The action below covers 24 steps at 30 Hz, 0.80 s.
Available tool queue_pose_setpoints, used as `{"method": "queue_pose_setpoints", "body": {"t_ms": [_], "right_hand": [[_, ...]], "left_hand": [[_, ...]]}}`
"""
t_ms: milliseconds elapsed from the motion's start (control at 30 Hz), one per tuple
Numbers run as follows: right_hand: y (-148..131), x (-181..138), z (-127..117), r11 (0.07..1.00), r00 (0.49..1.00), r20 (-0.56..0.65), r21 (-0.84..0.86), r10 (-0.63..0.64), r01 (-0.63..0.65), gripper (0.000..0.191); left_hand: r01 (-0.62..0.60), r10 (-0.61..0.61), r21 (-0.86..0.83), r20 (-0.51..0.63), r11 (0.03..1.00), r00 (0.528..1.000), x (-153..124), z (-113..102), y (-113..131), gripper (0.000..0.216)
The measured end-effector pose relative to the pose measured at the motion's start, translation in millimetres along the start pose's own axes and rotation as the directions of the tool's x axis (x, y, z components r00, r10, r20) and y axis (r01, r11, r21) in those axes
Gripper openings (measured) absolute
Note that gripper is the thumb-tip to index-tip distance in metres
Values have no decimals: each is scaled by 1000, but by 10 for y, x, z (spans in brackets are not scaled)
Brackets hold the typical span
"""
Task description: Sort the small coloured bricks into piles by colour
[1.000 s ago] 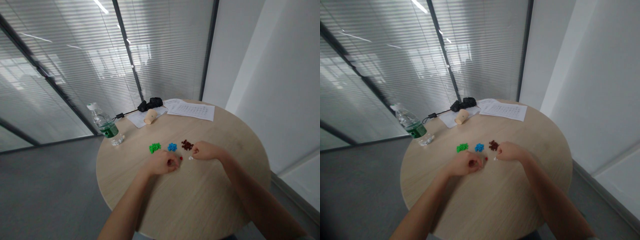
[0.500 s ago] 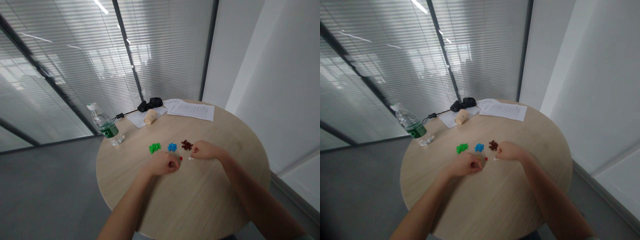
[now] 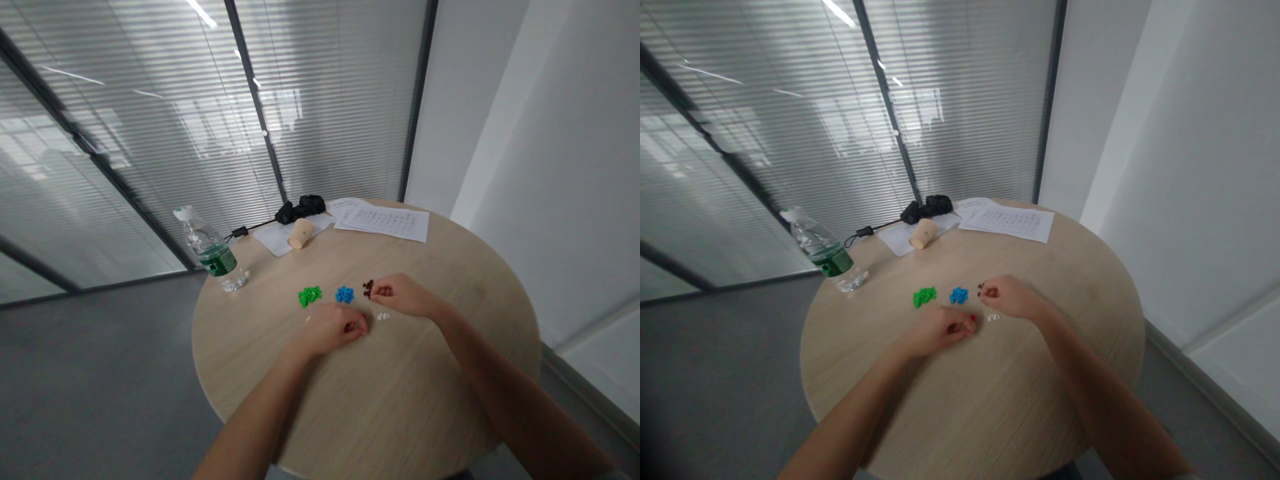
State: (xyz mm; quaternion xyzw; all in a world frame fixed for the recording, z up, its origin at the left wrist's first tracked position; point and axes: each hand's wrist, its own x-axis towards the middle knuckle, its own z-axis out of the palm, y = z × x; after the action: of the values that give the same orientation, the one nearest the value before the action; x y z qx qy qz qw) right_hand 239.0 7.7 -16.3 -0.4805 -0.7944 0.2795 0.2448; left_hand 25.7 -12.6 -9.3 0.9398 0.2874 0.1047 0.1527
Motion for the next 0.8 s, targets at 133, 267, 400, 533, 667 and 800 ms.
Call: {"method": "queue_pose_setpoints", "body": {"t_ms": [133, 267, 400, 533, 667, 800], "right_hand": [[31, 14, 19, 1000, 1000, -10, -20, -17, 16, 22], [58, 30, 53, 999, 999, -28, 11, -35, 36, 21], [56, 51, 67, 992, 996, -81, 113, -44, 53, 20], [48, 83, 0, 994, 974, -224, 95, -22, 45, 22], [65, 81, -95, 998, 969, -243, 38, -35, 46, 22], [51, -85, -46, 992, 991, -85, -75, -103, 97, 18]], "left_hand": [[-8, 8, 5, 30, 1000, 1000, 35, 84, 29, 12], [14, -14, 6, 52, 1000, 999, 23, 55, 44, 10], [-11, 11, -6, 27, 1000, 1000, -10, 6, 30, 9], [91, -90, 3, -118, 996, 989, -37, -70, -56, 17], [280, -264, 27, -258, 960, 929, -86, -282, -156, 24], [381, -353, 29, -317, 924, 880, -213, -385, -200, 22]]}}
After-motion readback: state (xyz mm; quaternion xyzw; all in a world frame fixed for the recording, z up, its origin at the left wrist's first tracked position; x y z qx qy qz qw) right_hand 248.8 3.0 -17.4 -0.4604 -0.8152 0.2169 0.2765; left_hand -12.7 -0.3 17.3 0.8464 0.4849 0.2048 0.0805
